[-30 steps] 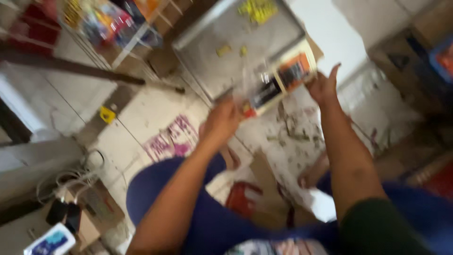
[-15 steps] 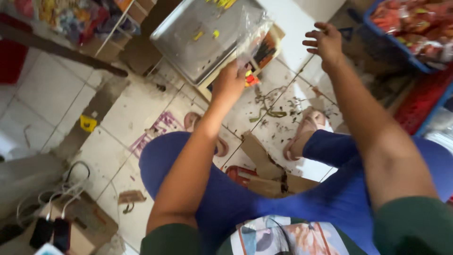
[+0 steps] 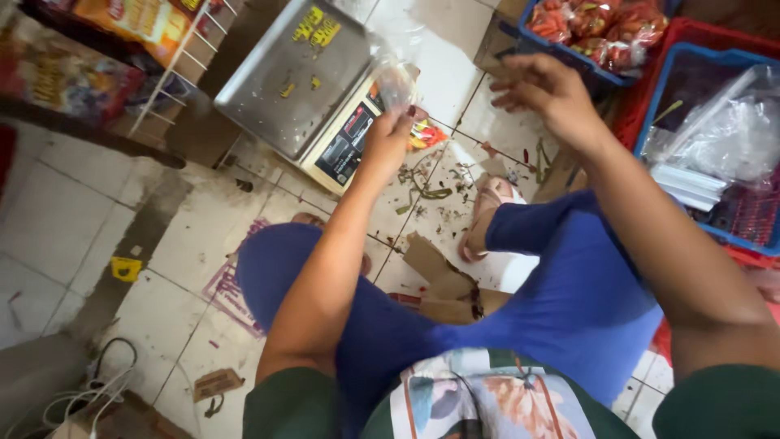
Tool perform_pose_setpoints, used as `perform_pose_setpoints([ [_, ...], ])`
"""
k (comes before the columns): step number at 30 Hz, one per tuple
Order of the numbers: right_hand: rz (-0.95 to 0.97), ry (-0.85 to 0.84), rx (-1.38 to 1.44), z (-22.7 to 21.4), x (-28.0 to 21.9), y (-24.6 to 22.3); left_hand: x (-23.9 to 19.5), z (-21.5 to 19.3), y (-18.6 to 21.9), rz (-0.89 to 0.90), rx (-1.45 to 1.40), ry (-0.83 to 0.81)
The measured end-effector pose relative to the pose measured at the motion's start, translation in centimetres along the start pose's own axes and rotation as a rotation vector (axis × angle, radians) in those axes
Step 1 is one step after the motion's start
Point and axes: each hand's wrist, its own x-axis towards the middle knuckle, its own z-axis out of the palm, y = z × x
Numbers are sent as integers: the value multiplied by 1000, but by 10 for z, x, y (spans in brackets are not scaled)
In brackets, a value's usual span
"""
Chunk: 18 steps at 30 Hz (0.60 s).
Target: The person is weighing small quantities of chilies on a digital scale and putting them into individual plastic bags.
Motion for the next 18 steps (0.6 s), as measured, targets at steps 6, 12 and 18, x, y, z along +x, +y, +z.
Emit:
perform_pose_setpoints([
  [6,-173,22,-36,-6,-128,-79,-75,13,28,-77,-387,20],
  [12,-203,227,42,-28,-242,-108,-119,33,90,-152,-436,-77],
  [18,-310,274,89,-49,-299,-82,-120,68,117,-50,-396,-191],
])
